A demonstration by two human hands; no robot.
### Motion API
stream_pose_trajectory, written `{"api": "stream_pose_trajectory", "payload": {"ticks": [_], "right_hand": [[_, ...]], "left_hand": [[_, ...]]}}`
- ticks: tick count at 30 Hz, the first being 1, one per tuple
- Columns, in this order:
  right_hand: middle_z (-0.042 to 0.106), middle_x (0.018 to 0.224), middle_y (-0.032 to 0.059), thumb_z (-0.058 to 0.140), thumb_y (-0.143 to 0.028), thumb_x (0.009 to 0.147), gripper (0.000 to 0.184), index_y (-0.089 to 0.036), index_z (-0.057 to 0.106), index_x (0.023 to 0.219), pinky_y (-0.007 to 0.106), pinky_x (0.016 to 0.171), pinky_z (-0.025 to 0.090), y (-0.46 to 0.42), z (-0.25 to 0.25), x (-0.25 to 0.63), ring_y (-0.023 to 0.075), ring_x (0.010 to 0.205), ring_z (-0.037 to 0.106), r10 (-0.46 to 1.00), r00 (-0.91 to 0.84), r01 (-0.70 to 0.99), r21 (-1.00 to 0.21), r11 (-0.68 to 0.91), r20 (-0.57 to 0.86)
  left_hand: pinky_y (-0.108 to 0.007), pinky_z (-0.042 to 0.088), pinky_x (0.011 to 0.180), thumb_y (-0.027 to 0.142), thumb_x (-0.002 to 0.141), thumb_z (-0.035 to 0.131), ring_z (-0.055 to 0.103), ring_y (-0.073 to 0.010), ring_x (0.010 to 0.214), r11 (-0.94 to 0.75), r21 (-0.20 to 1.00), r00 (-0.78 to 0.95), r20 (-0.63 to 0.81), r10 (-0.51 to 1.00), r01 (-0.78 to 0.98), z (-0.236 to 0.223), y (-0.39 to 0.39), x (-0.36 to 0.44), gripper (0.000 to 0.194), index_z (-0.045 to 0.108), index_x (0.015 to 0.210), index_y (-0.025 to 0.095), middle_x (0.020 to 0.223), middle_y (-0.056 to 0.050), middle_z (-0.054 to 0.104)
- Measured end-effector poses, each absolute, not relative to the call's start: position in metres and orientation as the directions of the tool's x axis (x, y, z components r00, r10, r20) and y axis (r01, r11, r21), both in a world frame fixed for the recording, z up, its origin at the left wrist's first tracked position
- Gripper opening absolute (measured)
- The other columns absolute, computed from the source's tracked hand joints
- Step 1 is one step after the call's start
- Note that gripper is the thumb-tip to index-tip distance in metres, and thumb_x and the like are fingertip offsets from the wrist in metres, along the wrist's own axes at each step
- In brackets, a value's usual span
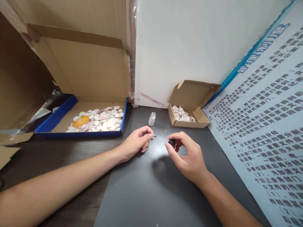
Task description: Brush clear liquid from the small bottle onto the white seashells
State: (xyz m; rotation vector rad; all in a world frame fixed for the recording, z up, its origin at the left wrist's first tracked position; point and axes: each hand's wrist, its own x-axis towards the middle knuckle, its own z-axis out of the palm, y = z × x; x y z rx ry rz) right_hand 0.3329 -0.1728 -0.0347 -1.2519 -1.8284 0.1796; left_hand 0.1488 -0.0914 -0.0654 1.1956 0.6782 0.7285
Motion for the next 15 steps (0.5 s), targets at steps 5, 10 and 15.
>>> {"api": "stream_pose_trajectory", "payload": {"ticks": [5,10,15], "right_hand": [[0.058,0.074,-0.0029,0.061,-0.013,0.084,0.008,-0.02,0.057,0.088,0.022,0.058,0.044,-0.1725,-0.0343,0.3324,0.0093,0.062,0.052,0.817,-0.126,0.687,-0.545,0.481,0.563],[0.061,0.08,-0.0019,0.061,-0.016,0.087,0.01,-0.02,0.058,0.095,0.021,0.059,0.045,-0.1722,-0.035,0.3322,0.0091,0.064,0.055,0.814,-0.091,0.691,-0.553,0.467,0.574],[0.059,0.075,-0.0027,0.061,-0.014,0.085,0.008,-0.02,0.057,0.088,0.022,0.058,0.044,-0.1721,-0.0349,0.3319,0.0094,0.063,0.054,0.822,-0.1,0.705,-0.543,0.456,0.56]], "left_hand": [[-0.015,0.033,0.042,0.03,0.085,0.061,0.032,-0.0045,0.04,0.216,0.968,0.594,-0.099,0.798,-0.128,-0.0654,-0.0917,0.1489,0.016,0.05,0.083,0.018,0.044,0.01,0.039],[-0.015,0.033,0.041,0.03,0.083,0.061,0.032,-0.0044,0.039,0.215,0.967,0.591,-0.095,0.801,-0.136,-0.0658,-0.0913,0.1497,0.016,0.05,0.083,0.018,0.044,0.01,0.04],[-0.015,0.032,0.041,0.031,0.083,0.062,0.03,-0.0041,0.04,0.22,0.966,0.591,-0.1,0.8,-0.133,-0.0644,-0.0918,0.1495,0.018,0.05,0.082,0.018,0.043,0.01,0.037]]}}
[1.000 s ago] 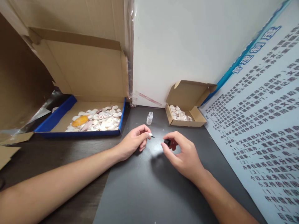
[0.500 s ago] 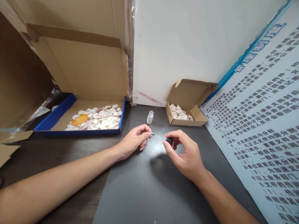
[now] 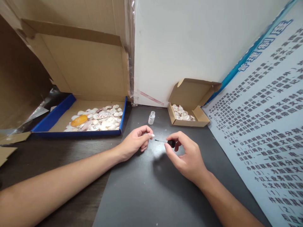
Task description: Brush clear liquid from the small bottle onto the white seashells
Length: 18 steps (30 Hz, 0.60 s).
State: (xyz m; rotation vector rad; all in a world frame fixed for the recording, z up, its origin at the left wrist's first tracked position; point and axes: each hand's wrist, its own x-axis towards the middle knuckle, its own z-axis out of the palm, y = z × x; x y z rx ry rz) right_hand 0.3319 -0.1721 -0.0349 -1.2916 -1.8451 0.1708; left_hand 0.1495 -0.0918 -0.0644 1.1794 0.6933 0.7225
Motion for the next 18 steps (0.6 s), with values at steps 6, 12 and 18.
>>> {"api": "stream_pose_trajectory", "payload": {"ticks": [6,12,18], "right_hand": [[0.061,0.08,-0.0014,0.061,-0.014,0.085,0.009,-0.02,0.058,0.092,0.022,0.059,0.045,-0.1716,-0.0364,0.3319,0.0104,0.067,0.056,0.838,-0.129,0.697,-0.552,0.457,0.531],[0.061,0.082,-0.0005,0.06,-0.016,0.087,0.01,-0.02,0.057,0.095,0.022,0.059,0.046,-0.1715,-0.0369,0.3323,0.0105,0.065,0.055,0.818,-0.093,0.693,-0.554,0.462,0.567],[0.063,0.08,0.0004,0.061,-0.018,0.086,0.006,-0.02,0.058,0.091,0.024,0.059,0.046,-0.1714,-0.0383,0.3329,0.0132,0.07,0.059,0.865,-0.101,0.733,-0.552,0.399,0.492]], "left_hand": [[-0.015,0.033,0.042,0.03,0.083,0.063,0.03,-0.0039,0.041,0.233,0.963,0.591,-0.111,0.799,-0.135,-0.0627,-0.092,0.1494,0.018,0.05,0.082,0.018,0.044,0.01,0.037],[-0.015,0.033,0.041,0.031,0.085,0.061,0.032,-0.0046,0.039,0.228,0.965,0.596,-0.106,0.796,-0.132,-0.0653,-0.0917,0.1485,0.017,0.049,0.084,0.019,0.045,0.01,0.04],[-0.015,0.032,0.04,0.031,0.087,0.059,0.034,-0.0048,0.038,0.222,0.966,0.592,-0.104,0.799,-0.13,-0.0657,-0.0916,0.1477,0.016,0.049,0.09,0.02,0.047,0.011,0.041]]}}
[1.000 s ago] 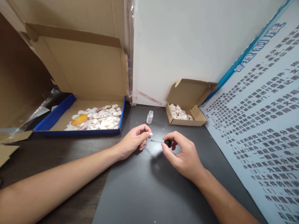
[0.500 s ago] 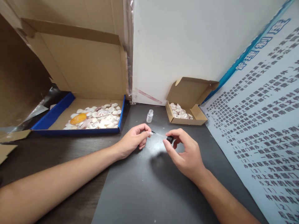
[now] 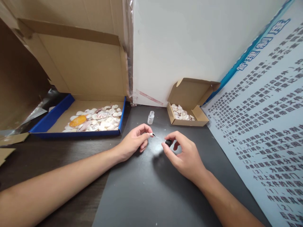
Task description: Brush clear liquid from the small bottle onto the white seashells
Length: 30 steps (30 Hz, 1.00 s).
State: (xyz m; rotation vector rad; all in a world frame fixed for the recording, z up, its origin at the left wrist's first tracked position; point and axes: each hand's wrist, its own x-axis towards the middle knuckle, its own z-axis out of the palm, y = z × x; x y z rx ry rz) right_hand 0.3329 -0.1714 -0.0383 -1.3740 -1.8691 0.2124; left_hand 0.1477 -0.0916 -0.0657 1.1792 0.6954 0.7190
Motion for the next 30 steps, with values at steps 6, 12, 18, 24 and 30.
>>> {"api": "stream_pose_trajectory", "payload": {"ticks": [6,12,18,24,30], "right_hand": [[0.065,0.08,0.0006,0.061,-0.023,0.088,0.007,-0.02,0.059,0.094,0.025,0.059,0.047,-0.172,-0.037,0.333,0.0127,0.065,0.058,0.85,-0.08,0.719,-0.561,0.41,0.52],[0.061,0.072,-0.0014,0.061,-0.023,0.085,0.005,-0.02,0.057,0.085,0.024,0.06,0.046,-0.172,-0.036,0.335,0.0118,0.062,0.055,0.865,-0.068,0.721,-0.575,0.387,0.497],[0.061,0.071,-0.0015,0.062,-0.024,0.085,0.006,-0.02,0.057,0.086,0.024,0.057,0.045,-0.172,-0.036,0.334,0.0121,0.062,0.056,0.883,-0.073,0.739,-0.569,0.361,0.465],[0.06,0.071,-0.002,0.062,-0.024,0.086,0.007,-0.02,0.057,0.088,0.023,0.059,0.046,-0.171,-0.036,0.335,0.0114,0.06,0.055,0.866,-0.106,0.708,-0.574,0.411,0.489],[0.059,0.069,-0.0023,0.062,-0.025,0.085,0.008,-0.021,0.055,0.086,0.023,0.057,0.046,-0.17,-0.037,0.336,0.0111,0.058,0.055,0.871,-0.071,0.698,-0.6,0.391,0.486]], "left_hand": [[-0.015,0.032,0.039,0.035,0.087,0.057,0.034,-0.0052,0.036,0.232,0.967,0.616,-0.122,0.778,-0.102,-0.062,-0.092,0.147,0.018,0.049,0.091,0.019,0.043,0.011,0.041],[-0.015,0.035,0.038,0.036,0.087,0.059,0.036,-0.0054,0.035,0.223,0.97,0.626,-0.113,0.772,-0.1,-0.066,-0.091,0.146,0.02,0.045,0.088,0.02,0.044,0.011,0.042],[-0.015,0.034,0.04,0.032,0.085,0.061,0.037,-0.0032,0.038,0.203,0.968,0.613,-0.072,0.787,-0.148,-0.069,-0.091,0.147,0.019,0.046,0.086,0.019,0.054,0.01,0.043],[-0.017,0.036,0.035,0.021,0.076,0.062,0.037,-0.0006,0.038,0.301,0.929,0.561,-0.133,0.817,-0.218,-0.059,-0.092,0.149,0.021,0.049,0.092,0.018,0.079,0.005,0.057],[-0.015,0.036,0.037,0.029,0.082,0.062,0.034,-0.0052,0.037,0.318,0.932,0.593,-0.159,0.79,-0.175,-0.06,-0.09,0.148,0.017,0.05,0.086,0.019,0.045,0.01,0.039]]}}
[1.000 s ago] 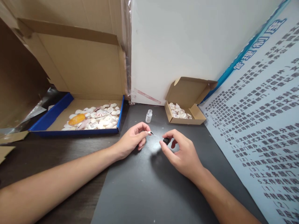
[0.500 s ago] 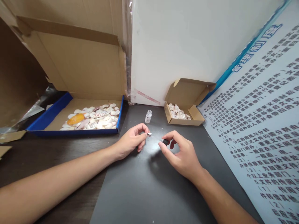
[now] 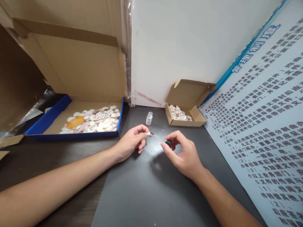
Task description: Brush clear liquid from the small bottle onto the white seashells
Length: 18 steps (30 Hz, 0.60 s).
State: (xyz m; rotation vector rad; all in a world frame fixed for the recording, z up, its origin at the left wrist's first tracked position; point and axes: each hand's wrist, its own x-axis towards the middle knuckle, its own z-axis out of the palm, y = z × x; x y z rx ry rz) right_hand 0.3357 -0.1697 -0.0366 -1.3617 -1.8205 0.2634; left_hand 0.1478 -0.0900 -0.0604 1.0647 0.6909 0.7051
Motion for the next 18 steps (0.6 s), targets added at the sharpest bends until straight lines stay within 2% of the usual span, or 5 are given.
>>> {"api": "stream_pose_trajectory", "payload": {"ticks": [3,7,11,13,18], "right_hand": [[0.06,0.07,-0.0027,0.062,-0.025,0.086,0.008,-0.021,0.056,0.088,0.022,0.056,0.047,-0.1687,-0.0371,0.3349,0.0103,0.057,0.056,0.875,-0.104,0.663,-0.623,0.415,0.472],[0.058,0.066,-0.0037,0.062,-0.025,0.086,0.009,-0.02,0.054,0.087,0.022,0.055,0.046,-0.1671,-0.0388,0.3351,0.0101,0.055,0.054,0.893,-0.034,0.691,-0.635,0.346,0.449],[0.059,0.067,-0.003,0.062,-0.026,0.085,0.009,-0.021,0.055,0.088,0.022,0.055,0.047,-0.1675,-0.0406,0.3353,0.0106,0.056,0.054,0.893,-0.088,0.647,-0.656,0.388,0.441],[0.058,0.067,-0.0031,0.062,-0.026,0.085,0.009,-0.021,0.055,0.088,0.022,0.054,0.046,-0.1675,-0.0414,0.3351,0.0105,0.055,0.054,0.907,-0.084,0.663,-0.657,0.36,0.412],[0.058,0.066,-0.0032,0.061,-0.027,0.085,0.009,-0.021,0.054,0.087,0.022,0.055,0.047,-0.1671,-0.0406,0.3343,0.0107,0.054,0.054,0.897,-0.061,0.663,-0.654,0.364,0.437]], "left_hand": [[-0.015,0.034,0.036,0.03,0.082,0.063,0.033,-0.0051,0.036,0.315,0.933,0.588,-0.159,0.793,-0.173,-0.0608,-0.0899,0.1479,0.017,0.05,0.086,0.019,0.045,0.01,0.04],[-0.015,0.033,0.037,0.029,0.081,0.065,0.033,-0.0043,0.036,0.329,0.927,0.591,-0.165,0.79,-0.182,-0.0586,-0.0912,0.1486,0.02,0.048,0.082,0.019,0.048,0.01,0.041],[-0.015,0.032,0.037,0.024,0.079,0.062,0.033,-0.0029,0.036,0.326,0.922,0.591,-0.148,0.793,-0.207,-0.06,-0.0914,0.1481,0.015,0.047,0.081,0.019,0.056,0.008,0.048],[-0.015,0.032,0.037,0.024,0.079,0.061,0.034,-0.0025,0.036,0.317,0.924,0.593,-0.135,0.794,-0.213,-0.0615,-0.0909,0.1475,0.015,0.047,0.08,0.019,0.058,0.007,0.049],[-0.015,0.033,0.035,0.03,0.081,0.065,0.034,-0.0024,0.035,0.335,0.922,0.608,-0.154,0.779,-0.196,-0.0603,-0.0902,0.1473,0.021,0.047,0.083,0.019,0.058,0.008,0.052]]}}
